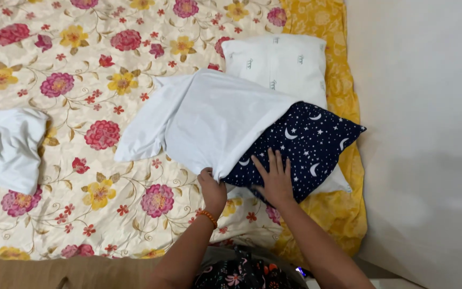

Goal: The person places a dark blue pillow with a star pattern onto a bed and proceeds to put a white pillowcase on it. They align the corners, pull the fabric over the pillow, and smooth out the surface to ensure a neat fit.

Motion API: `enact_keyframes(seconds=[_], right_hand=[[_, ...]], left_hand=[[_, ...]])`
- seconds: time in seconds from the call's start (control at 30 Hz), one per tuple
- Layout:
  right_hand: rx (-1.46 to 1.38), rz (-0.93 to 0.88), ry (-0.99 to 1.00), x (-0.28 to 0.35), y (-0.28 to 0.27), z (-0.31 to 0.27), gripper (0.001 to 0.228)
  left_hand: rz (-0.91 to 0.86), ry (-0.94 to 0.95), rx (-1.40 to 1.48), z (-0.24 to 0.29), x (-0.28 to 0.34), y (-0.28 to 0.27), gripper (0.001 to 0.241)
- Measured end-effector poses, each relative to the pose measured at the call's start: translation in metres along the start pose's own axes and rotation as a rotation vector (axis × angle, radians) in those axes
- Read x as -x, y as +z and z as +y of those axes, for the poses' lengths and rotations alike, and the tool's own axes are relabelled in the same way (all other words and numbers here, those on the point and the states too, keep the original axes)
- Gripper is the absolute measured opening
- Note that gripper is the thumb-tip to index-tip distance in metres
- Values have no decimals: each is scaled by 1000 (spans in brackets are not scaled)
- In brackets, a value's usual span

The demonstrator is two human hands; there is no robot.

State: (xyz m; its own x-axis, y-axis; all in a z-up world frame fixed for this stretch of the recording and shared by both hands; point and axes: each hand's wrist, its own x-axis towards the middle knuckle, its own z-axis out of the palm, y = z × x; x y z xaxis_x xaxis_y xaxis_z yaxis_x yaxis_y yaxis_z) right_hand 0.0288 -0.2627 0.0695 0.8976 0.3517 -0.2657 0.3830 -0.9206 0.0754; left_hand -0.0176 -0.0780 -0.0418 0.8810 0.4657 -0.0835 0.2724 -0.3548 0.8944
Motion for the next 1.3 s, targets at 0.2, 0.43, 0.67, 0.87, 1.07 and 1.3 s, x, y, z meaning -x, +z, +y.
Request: enact_keyframes(seconds=[0.2, 0.43, 0.67, 0.87, 1.07, 1.3], right_hand=[[-449, 358, 20, -48, 24, 28, 75], [-910, 417, 289, -83, -93, 25, 59], [-1107, 982, 15, -101, -140, 57, 55], [-882, 984, -193, -98, -139, 101, 53], [-594, 346, -156, -121, -89, 152, 72], [-563, -144, 23, -148, -6, 135, 128]], left_hand=[[128, -133, -160, -59, -7, 27, 44], [81, 167, 130, 95, -20, -7, 42], [49, 317, 282, 226, -27, -16, 33], [-138, 473, 259, 242, -43, 8, 35], [-515, 494, -164, 222, -67, 36, 29], [-384, 402, -724, 175, -117, 90, 108]])
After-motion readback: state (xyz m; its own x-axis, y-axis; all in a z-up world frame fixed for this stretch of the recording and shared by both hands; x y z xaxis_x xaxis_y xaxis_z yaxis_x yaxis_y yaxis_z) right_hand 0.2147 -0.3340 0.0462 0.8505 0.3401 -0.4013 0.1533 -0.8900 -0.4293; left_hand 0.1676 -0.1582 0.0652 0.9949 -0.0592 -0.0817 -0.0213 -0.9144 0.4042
